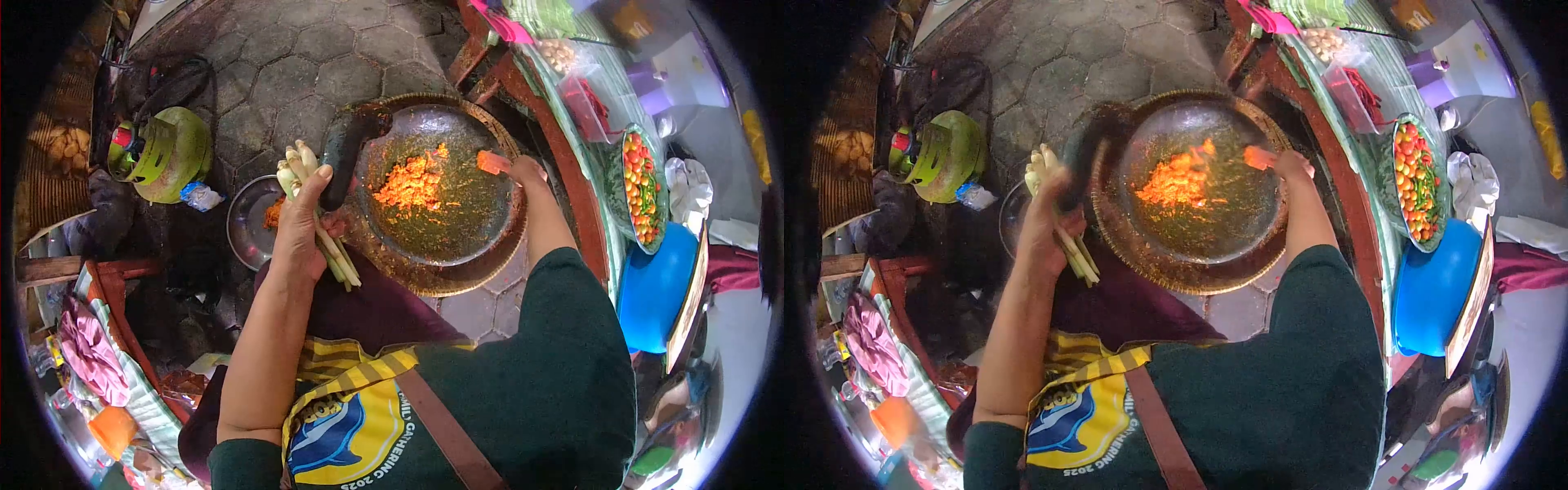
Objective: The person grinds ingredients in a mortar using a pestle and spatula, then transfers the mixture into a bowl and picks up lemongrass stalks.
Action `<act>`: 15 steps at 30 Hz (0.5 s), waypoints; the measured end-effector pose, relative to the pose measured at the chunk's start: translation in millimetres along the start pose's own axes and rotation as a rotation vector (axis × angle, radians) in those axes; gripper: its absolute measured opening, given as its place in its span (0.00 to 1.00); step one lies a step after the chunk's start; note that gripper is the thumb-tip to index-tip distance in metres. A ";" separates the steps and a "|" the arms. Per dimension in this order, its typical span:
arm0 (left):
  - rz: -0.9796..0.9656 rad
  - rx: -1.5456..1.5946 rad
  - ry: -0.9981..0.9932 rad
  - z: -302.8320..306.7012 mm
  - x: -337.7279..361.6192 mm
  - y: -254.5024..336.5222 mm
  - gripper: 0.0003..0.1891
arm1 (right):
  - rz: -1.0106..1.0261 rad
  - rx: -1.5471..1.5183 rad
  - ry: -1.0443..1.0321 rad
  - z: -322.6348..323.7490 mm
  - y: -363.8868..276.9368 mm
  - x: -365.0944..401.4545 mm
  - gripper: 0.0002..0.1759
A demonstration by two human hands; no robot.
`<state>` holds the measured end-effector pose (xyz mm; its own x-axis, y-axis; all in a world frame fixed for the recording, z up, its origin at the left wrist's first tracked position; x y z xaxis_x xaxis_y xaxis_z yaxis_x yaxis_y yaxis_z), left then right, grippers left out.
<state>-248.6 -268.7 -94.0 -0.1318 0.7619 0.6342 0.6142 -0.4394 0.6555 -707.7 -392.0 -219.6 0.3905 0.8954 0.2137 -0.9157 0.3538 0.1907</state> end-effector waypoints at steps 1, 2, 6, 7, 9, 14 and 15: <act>-0.006 0.004 0.004 0.0 -0.6 2.0 0.17 | -0.052 -0.024 -0.041 1.6 -1.8 -0.9 0.22; 0.000 0.009 -0.013 -2.4 0.0 2.3 0.17 | -0.104 -0.049 -0.085 1.7 -6.5 1.3 0.20; 0.002 0.009 -0.038 -7.0 1.9 3.3 0.17 | 0.049 0.002 -0.150 -15.5 -95.0 14.3 0.16; -0.002 0.010 -0.033 -7.8 1.1 3.4 0.17 | 0.096 0.035 -0.182 -32.8 -117.4 10.5 0.16; 0.027 -0.050 -0.055 -9.6 0.4 -3.2 0.19 | 0.390 0.184 -0.222 -45.2 -168.1 25.3 0.14; 0.046 -0.105 -0.108 -12.0 0.0 -3.2 0.21 | 0.709 0.135 -0.057 -9.9 -174.1 35.3 0.11; 0.051 -0.101 -0.107 -13.4 0.3 -4.3 0.21 | 0.637 0.206 -0.069 -7.4 -153.7 29.4 0.13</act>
Point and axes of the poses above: each hand's wrist, its own x-axis away from the middle knuckle, its own z-axis out of the back of the hand, y = z × x, the point moved 10 cm from there along -x, towards the middle knuckle, and after that the axes turned 7 degrees about y, right-handed, at the moved point
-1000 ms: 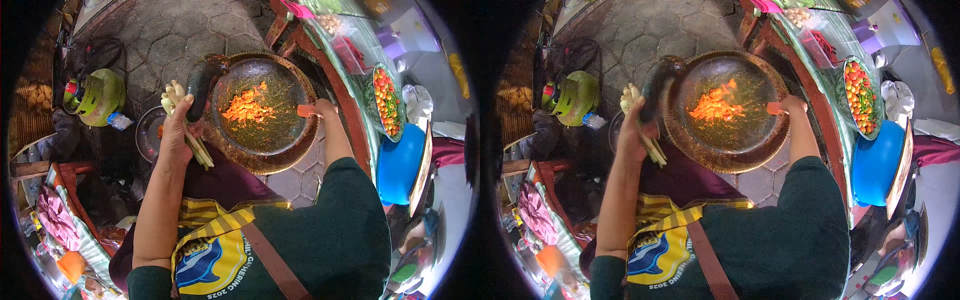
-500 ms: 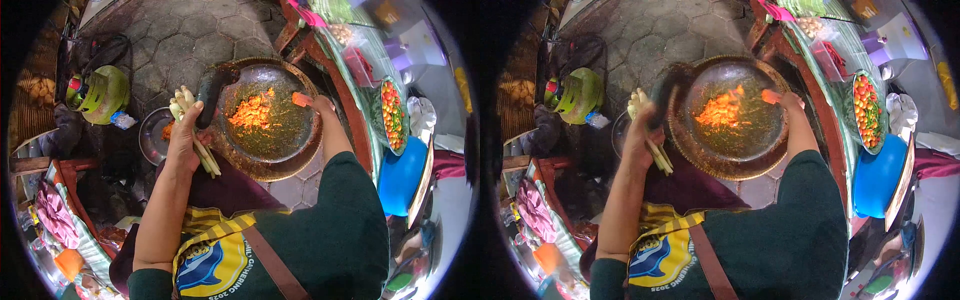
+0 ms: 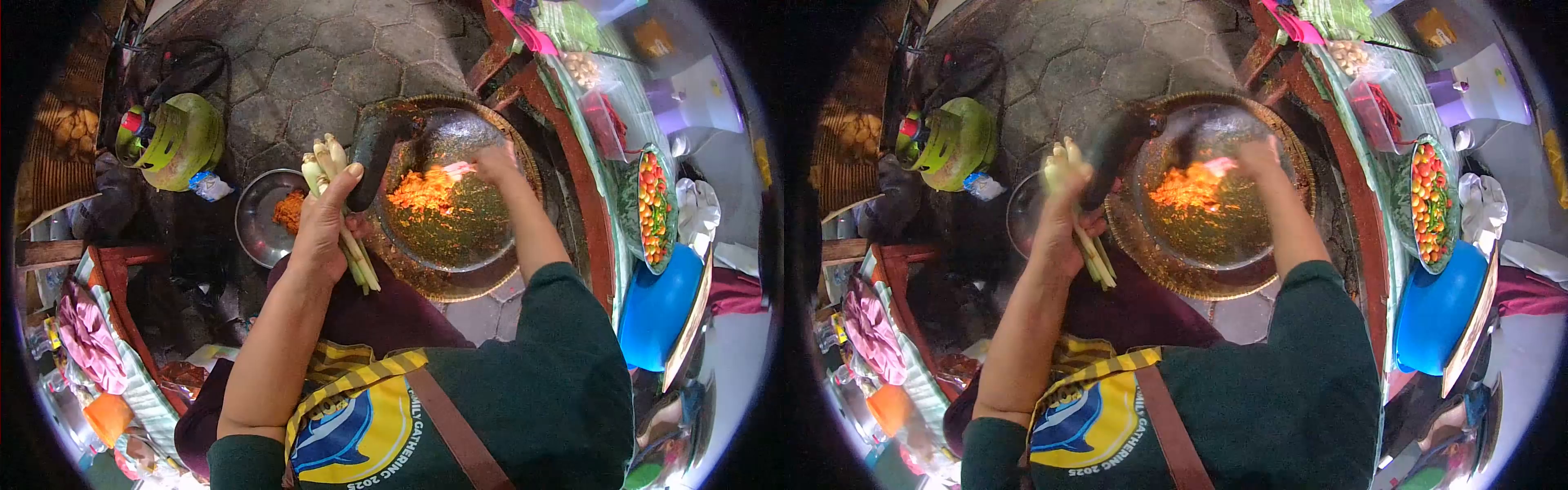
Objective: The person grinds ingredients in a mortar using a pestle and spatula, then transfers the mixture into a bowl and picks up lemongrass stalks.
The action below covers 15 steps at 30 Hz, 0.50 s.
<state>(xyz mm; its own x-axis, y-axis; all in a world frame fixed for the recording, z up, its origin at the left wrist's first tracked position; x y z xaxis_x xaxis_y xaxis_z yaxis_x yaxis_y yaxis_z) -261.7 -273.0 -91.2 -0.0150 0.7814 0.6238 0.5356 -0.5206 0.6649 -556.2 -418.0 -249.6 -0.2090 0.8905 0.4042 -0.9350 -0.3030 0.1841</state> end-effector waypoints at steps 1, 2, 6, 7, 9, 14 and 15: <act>-0.018 -0.005 0.074 5.1 -0.8 0.9 0.22 | -0.071 0.057 -0.039 -3.8 20.7 8.8 0.14; -0.037 -0.012 0.148 11.3 -1.2 2.5 0.22 | -0.184 0.020 -0.013 -12.0 49.2 17.2 0.15; -0.006 0.042 0.038 8.8 -5.0 -0.3 0.22 | -0.466 0.017 -0.132 -56.9 93.9 53.5 0.16; -0.004 0.048 0.014 6.5 -5.1 0.3 0.22 | -0.468 -0.068 -0.176 -67.5 80.6 51.1 0.15; -0.004 0.050 -0.013 1.8 -4.1 0.4 0.22 | -0.422 -0.164 -0.122 -141.5 57.2 13.2 0.14; -0.060 0.098 0.095 1.7 3.1 5.0 0.16 | -0.149 -0.332 -0.039 -160.1 -51.2 -16.6 0.20; -0.065 0.095 0.097 3.1 5.1 6.5 0.16 | 0.010 -0.361 -0.004 -180.3 -65.2 -30.7 0.22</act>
Point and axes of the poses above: each hand's wrist, its own x-axis away from the middle knuckle, its own z-axis out of the back of the hand, y = z × x, the point moved 10 cm from there along -x, towards the middle knuckle, and after that the axes turned 7 degrees about y, right-handed, at the moved point
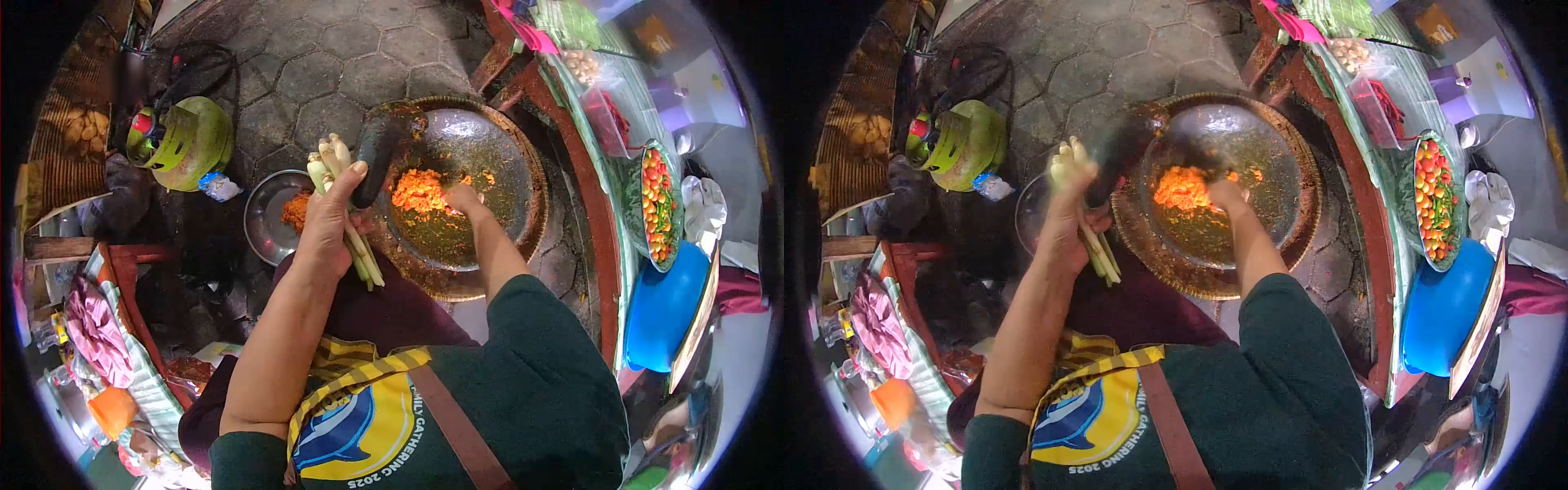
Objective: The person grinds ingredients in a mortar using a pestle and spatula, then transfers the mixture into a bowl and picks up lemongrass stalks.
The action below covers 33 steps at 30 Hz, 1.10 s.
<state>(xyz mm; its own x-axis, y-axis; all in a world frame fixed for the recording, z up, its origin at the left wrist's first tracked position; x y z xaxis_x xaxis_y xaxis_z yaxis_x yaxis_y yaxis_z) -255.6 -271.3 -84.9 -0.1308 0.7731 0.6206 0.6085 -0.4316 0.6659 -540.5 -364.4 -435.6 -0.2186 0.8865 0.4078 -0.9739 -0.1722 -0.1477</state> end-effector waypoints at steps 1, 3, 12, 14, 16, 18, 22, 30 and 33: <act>0.013 0.005 -0.027 -1.8 1.6 0.4 0.16 | -0.093 -0.133 -0.076 44.9 -19.4 28.6 0.19; 0.027 0.011 -0.063 -5.2 5.6 0.9 0.17 | -0.174 -0.409 -0.087 43.9 -11.9 41.8 0.16; -0.113 0.180 -0.050 22.4 20.6 30.2 0.20 | -0.342 -1.114 -0.028 63.9 -5.2 95.5 0.12; -0.209 0.193 -0.005 47.7 27.6 54.1 0.21 | -0.325 -1.001 -0.007 77.7 -2.5 100.5 0.12; -0.237 0.194 0.169 80.2 48.2 78.8 0.21 | -0.250 -0.834 0.004 88.2 3.2 96.6 0.12; -0.341 0.208 0.179 114.4 67.4 116.0 0.21 | -0.193 -0.835 -0.008 99.2 -2.2 91.6 0.13; -0.533 0.057 0.299 204.5 127.1 176.5 0.19 | -0.089 -0.539 0.116 176.8 -71.4 100.5 0.15; -0.707 0.127 0.327 291.3 216.0 195.8 0.18 | 0.484 -0.031 0.644 179.1 -306.3 79.0 0.11; -0.675 0.208 0.378 301.1 208.6 180.8 0.19 | 0.584 0.352 0.340 76.6 -362.0 56.8 0.09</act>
<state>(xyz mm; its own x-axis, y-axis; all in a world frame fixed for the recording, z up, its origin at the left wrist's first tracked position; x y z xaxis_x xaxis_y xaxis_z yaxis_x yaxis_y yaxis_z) 62.8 -48.1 40.3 -0.7564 0.6108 0.2340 0.4319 0.1976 0.8800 -205.0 -284.6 -290.0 -0.7291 0.6830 0.0433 -0.6801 -0.7302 0.0654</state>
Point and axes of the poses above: each hand's wrist, its own x-axis away from the middle knuckle, its own z-axis out of the back of the hand, y = z × x, the point moved 10 cm from there along -x, towards the middle knuckle, and after that the axes turned 7 degrees about y, right-handed, at the moved point
